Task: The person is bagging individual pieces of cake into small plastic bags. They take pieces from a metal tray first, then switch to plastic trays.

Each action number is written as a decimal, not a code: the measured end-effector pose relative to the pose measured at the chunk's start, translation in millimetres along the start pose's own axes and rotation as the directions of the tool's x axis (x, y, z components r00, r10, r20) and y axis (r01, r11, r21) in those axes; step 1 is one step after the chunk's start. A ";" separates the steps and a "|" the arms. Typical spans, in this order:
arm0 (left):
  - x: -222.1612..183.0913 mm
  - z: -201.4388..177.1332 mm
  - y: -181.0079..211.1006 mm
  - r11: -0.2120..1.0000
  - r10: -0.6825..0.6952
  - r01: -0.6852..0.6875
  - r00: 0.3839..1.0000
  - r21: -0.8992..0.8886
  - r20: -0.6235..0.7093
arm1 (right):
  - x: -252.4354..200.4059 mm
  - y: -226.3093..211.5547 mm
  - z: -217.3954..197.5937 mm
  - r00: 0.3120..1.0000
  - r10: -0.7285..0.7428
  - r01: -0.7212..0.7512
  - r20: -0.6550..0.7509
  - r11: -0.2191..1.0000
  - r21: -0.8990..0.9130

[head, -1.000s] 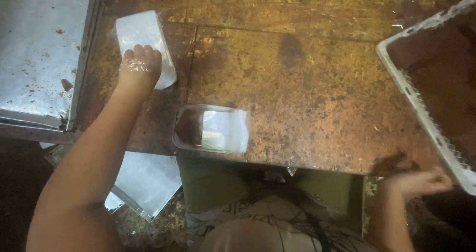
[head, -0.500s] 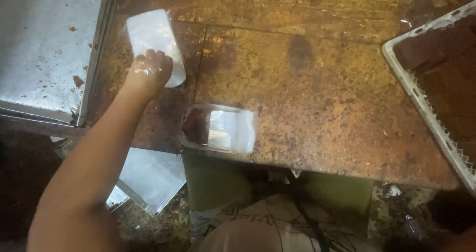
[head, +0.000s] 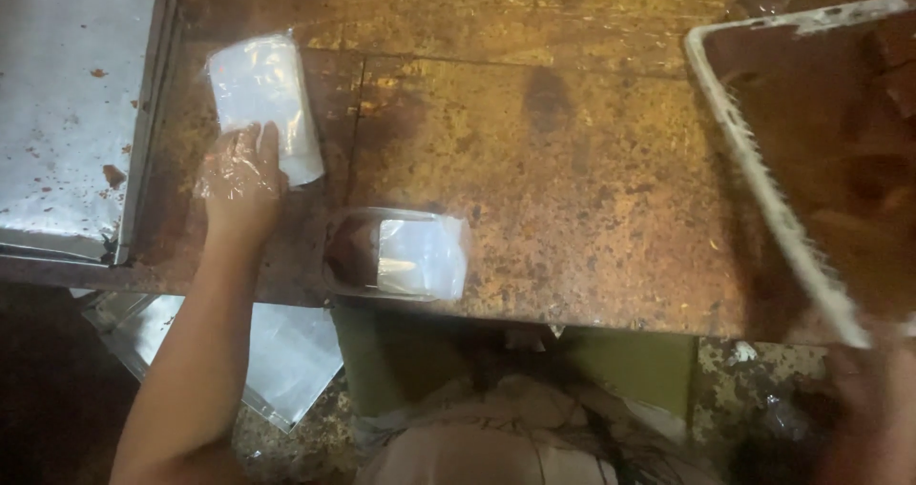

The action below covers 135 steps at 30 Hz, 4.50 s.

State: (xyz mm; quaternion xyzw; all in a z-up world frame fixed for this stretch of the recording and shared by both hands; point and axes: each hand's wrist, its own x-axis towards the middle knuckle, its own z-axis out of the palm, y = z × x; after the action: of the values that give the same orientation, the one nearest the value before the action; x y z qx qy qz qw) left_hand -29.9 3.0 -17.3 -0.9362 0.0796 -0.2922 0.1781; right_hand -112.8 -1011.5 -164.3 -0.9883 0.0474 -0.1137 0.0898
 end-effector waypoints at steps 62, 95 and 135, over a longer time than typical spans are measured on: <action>-6.4 -198.0 180.4 -0.978 0.187 0.064 0.696 0.200 0.694 | 36.8 -670.4 -159.4 0.230 -0.953 0.755 -0.198 0.046 0.654; -48.1 -233.9 196.2 -0.942 0.148 0.334 0.434 -0.006 0.889 | 105.7 -618.9 -36.3 0.445 -0.682 -0.561 0.580 0.293 0.775; -64.4 -153.7 293.6 -0.729 0.466 0.674 0.362 0.119 0.807 | 43.8 -627.5 -62.5 0.532 -0.817 -0.768 0.221 -0.355 0.534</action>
State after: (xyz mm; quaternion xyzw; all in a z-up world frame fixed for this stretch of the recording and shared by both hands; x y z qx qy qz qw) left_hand -184.1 -296.1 -44.6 -0.3921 -0.2301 0.2784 -0.8460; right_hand -38.9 -412.3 23.2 -0.2796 -0.1635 0.3995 0.8576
